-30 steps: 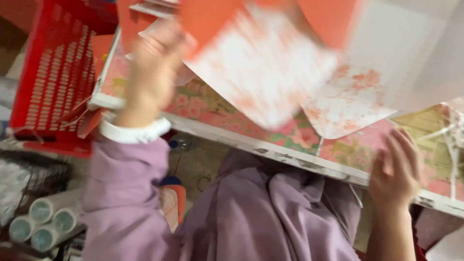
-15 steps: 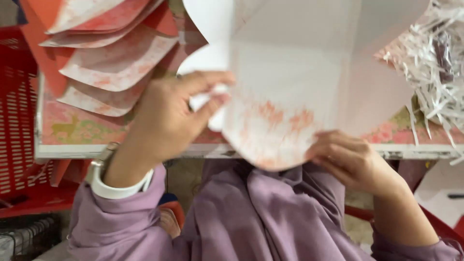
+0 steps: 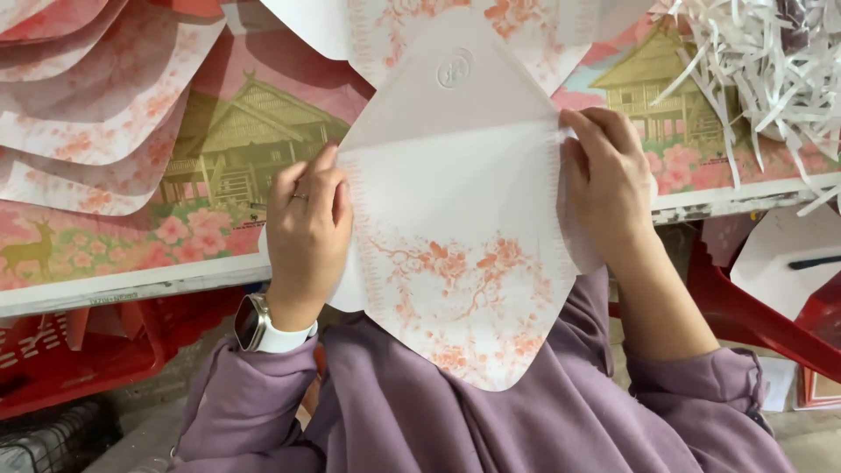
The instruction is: Folding pre-cut paper into envelopes and inserting decorative liners
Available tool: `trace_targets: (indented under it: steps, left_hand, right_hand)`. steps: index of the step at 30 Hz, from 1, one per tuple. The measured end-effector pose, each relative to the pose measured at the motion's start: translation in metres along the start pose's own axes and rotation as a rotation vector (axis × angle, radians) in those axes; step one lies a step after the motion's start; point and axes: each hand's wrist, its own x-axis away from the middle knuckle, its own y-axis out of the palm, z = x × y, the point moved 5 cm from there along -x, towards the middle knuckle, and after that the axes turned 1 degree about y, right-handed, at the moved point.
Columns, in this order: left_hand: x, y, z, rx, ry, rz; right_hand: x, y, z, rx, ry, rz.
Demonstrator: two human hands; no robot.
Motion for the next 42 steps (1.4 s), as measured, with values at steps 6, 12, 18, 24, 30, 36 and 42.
trace_targets:
  steps: [6,12,18,24,30,36,42]
  left_hand:
    - [0.004,-0.002,0.005,-0.166,0.041,0.13]
    - [0.001,-0.001,0.011,-0.279,0.077,0.116]
    - [0.001,0.0,0.009,-0.254,0.088,0.107]
    - [0.0,0.0,0.012,-0.333,0.097,0.141]
    - [-0.001,-0.007,0.003,-0.07,-0.009,0.066]
    - [-0.001,-0.002,-0.027,0.238,-0.132,-0.024]
    - [-0.021,-0.01,-0.043,0.519,-0.233,-0.276]
  right_hand:
    - [0.003,0.024,0.031,0.061,-0.039,0.197]
    - [0.013,0.009,0.017,0.342,-0.258,0.221]
    - [0.044,-0.038,0.047,0.177,-0.157,0.098]
    - [0.047,-0.022,0.044,-0.399,-0.067,0.267]
    - [0.025,0.02,0.002,0.162,-0.243,0.126]
    - [0.028,0.023,0.005,0.238,-0.25,0.173]
    - [0.029,0.026,-0.001,0.141,-0.232,0.03]
